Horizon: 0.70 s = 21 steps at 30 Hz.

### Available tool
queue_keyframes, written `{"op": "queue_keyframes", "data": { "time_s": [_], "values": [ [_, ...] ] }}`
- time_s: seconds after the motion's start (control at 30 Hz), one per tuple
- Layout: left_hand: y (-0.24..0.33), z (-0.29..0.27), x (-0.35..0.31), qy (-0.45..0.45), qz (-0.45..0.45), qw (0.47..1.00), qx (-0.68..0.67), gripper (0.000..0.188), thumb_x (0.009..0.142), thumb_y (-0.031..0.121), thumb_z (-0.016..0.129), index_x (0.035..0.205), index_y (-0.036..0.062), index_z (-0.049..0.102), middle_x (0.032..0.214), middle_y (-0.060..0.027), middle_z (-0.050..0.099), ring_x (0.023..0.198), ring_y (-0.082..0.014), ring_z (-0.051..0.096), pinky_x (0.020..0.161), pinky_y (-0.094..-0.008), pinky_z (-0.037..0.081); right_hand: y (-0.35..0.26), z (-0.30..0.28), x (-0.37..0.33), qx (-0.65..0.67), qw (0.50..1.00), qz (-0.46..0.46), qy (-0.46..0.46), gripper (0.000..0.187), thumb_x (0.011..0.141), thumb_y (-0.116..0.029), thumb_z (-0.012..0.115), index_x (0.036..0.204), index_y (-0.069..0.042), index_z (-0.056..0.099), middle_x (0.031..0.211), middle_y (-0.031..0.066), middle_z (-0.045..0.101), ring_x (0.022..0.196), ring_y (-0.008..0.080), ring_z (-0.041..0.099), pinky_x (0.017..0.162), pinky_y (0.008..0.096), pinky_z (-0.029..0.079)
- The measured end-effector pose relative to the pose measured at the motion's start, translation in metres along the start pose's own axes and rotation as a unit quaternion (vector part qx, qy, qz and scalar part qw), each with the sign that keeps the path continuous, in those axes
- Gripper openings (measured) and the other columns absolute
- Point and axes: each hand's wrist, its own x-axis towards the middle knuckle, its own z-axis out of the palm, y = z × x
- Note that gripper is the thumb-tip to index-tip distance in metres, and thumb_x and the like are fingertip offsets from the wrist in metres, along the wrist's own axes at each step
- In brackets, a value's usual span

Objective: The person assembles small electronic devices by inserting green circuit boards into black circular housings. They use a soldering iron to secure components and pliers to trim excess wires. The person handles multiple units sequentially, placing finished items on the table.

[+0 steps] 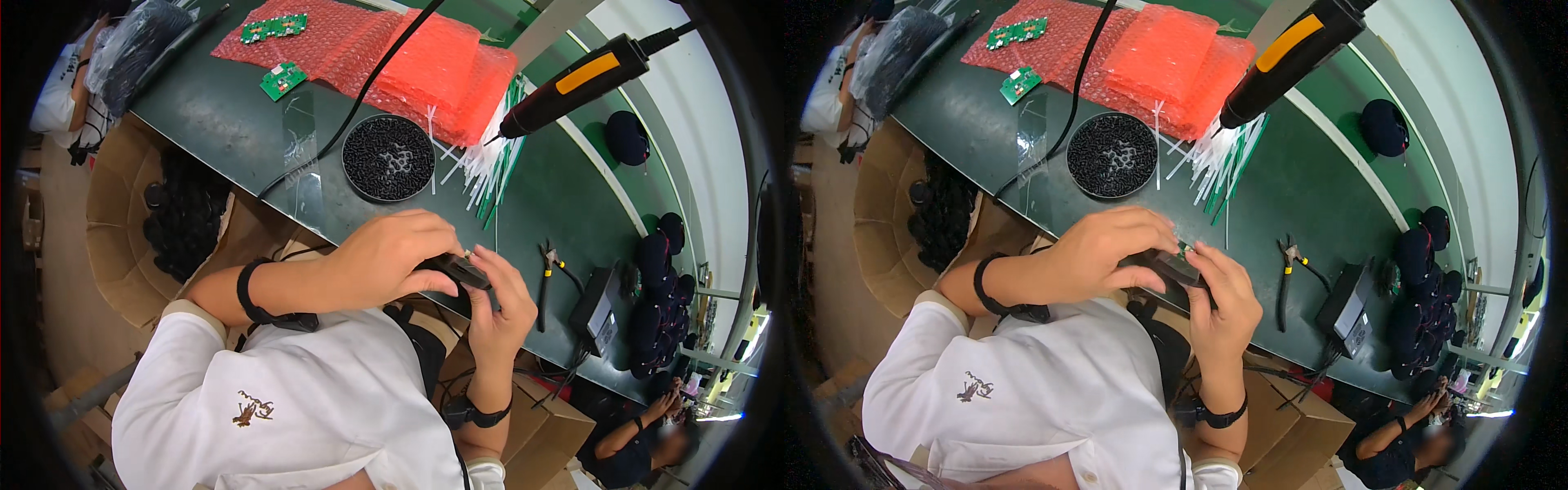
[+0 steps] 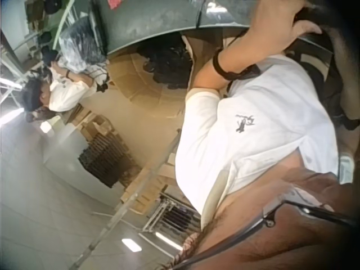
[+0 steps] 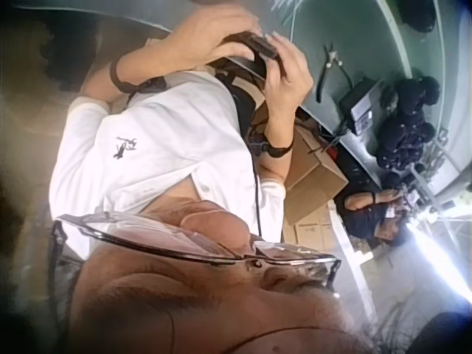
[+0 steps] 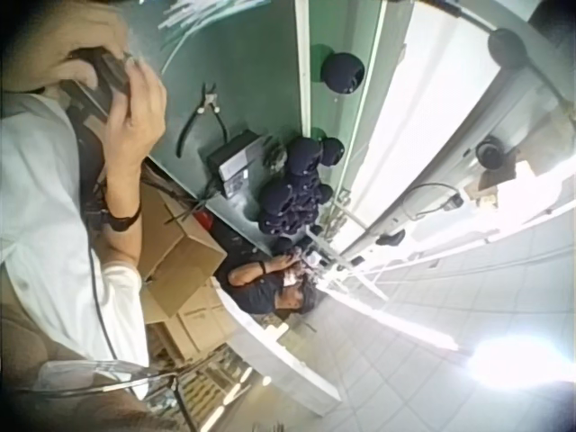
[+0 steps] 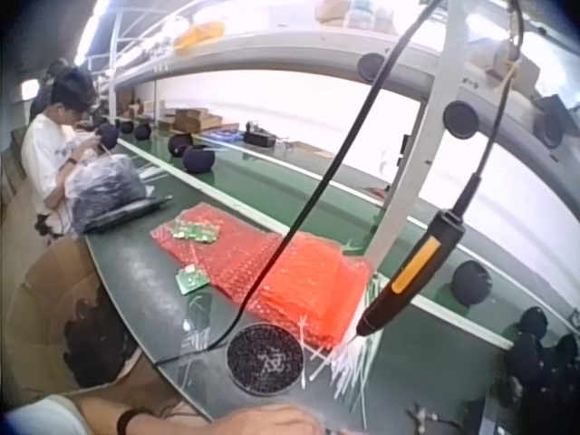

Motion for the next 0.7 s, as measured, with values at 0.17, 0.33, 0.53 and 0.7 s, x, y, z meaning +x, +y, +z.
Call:
{"op": "queue_keyframes", "data": {
  "time_s": [0.17, 0.33, 0.53, 0.7],
  "values": [
    [0.006, 0.011, -0.004, 0.037, -0.029, 0.999, 0.003, 0.029, 0.088, 0.02, 0.079, 0.113, 0.0068, 0.073, 0.102, -0.0105, 0.071, 0.088, -0.0336, 0.07, 0.075, -0.0424, 0.056, 0.0, 0.003, -0.004, 0.029, 0.999, 0.027, 0.021, 0.032, 0.083, 0.005, 0.08, 0.114, -0.002, 0.078, 0.117, 0.0148, 0.077, 0.103, 0.0273, 0.075, 0.089, 0.0344, 0.059],
    [0.006, 0.012, -0.004, 0.046, -0.016, 0.998, 0.038, 0.034, 0.084, 0.011, 0.081, 0.116, 0.0064, 0.073, 0.105, -0.0118, 0.072, 0.09, -0.0328, 0.071, 0.075, -0.0405, 0.058, -0.001, 0.005, -0.005, 0.065, 0.997, 0.043, 0.027, 0.03, 0.083, 0.004, 0.081, 0.113, -0.001, 0.079, 0.117, 0.0146, 0.077, 0.101, 0.0269, 0.075, 0.087, 0.0334, 0.059],
    [0.008, 0.011, -0.003, 0.047, -0.003, 0.997, 0.058, 0.038, 0.08, 0.007, 0.082, 0.117, 0.0054, 0.073, 0.106, -0.0126, 0.073, 0.089, -0.0328, 0.072, 0.074, -0.0399, 0.059, 0.001, 0.009, -0.008, 0.094, 0.993, 0.058, 0.038, 0.03, 0.083, 0.003, 0.082, 0.113, 0.0, 0.079, 0.116, 0.0134, 0.077, 0.098, 0.0254, 0.072, 0.085, 0.0327, 0.057],
    [0.006, 0.013, -0.004, 0.051, 0.003, 0.997, 0.055, 0.038, 0.08, 0.007, 0.083, 0.117, 0.0052, 0.073, 0.106, -0.0128, 0.073, 0.089, -0.0323, 0.072, 0.074, -0.0395, 0.059, 0.002, 0.01, -0.007, 0.092, 0.993, 0.053, 0.043, 0.03, 0.083, 0.003, 0.082, 0.113, 0.0, 0.079, 0.115, 0.0136, 0.077, 0.097, 0.0257, 0.072, 0.085, 0.0328, 0.057]
  ]
}}
